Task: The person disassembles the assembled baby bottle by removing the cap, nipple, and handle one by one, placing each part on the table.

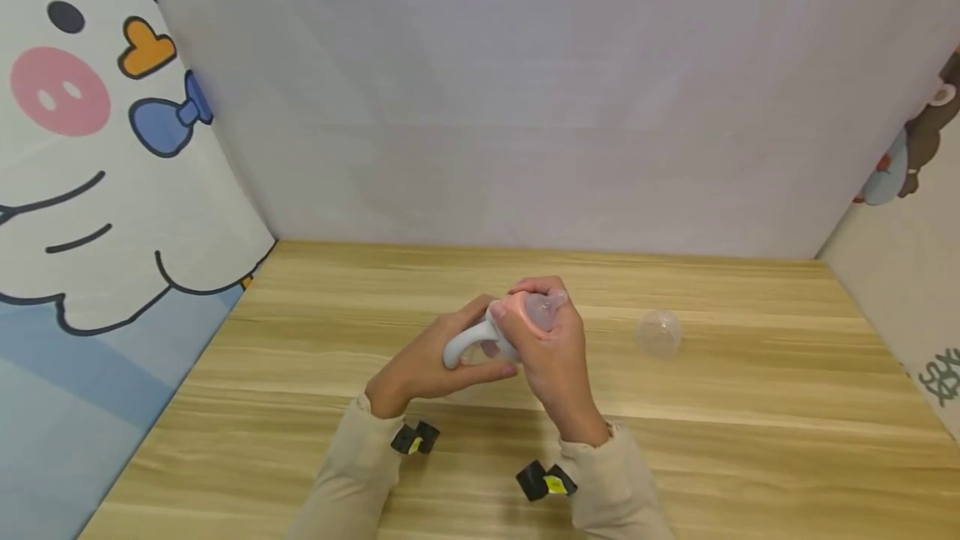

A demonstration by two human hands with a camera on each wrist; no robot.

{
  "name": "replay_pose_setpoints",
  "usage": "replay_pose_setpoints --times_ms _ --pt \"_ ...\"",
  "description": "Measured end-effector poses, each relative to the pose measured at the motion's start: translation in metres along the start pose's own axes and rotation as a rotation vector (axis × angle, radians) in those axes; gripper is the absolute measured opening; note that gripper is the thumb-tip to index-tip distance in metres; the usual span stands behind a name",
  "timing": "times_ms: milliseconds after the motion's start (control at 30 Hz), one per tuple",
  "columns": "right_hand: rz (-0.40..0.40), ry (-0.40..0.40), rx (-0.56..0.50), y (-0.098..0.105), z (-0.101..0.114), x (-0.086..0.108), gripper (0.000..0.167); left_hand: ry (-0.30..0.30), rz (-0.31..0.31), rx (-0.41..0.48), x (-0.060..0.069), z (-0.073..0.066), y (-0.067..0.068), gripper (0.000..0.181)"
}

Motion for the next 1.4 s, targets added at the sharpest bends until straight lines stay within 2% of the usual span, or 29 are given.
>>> replay_pose_setpoints --times_ms 133,300,433,633,733,1033,1400 --pt "0.042 0.026 0.009 -0.003 0.004 0.001 0.023 -0.021 -0.006 0.023 0.002 -0.001 0.002 0.053" --pt "0.108 0.081 0.033 -0.005 0.011 0.003 0.021 -0.087 0.009 0.064 0.004 -0.007 0.001 0.050" --pt "0.149 0.100 0.037 -0.005 0.015 0.004 0.030 -0.126 0.004 0.050 0.005 -0.011 0.003 0.053" --pt "0.178 0.115 -0.036 -0.001 0.014 0.004 0.053 -0.097 -0.042 0.009 0.007 -0.011 0.010 0.053" --pt "0.175 0.126 -0.043 0.003 0.014 0.003 0.057 -0.103 -0.058 -0.012 0.008 -0.011 0.013 0.053" --pt "0.182 0.131 -0.058 0.010 0.014 0.002 0.065 -0.167 -0.054 -0.033 0.007 -0.015 0.018 0.054" --pt "0.227 0.139 -0.141 0.005 0.021 0.005 0.060 -0.128 -0.053 0.008 0.009 -0.015 0.018 0.056"
Point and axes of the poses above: each hand's wrist, its own x-axis away from the middle knuckle, its own y-axis out of the back of the hand, z = x × y, the point moved 9 cm from there along -x, towards the middle knuckle
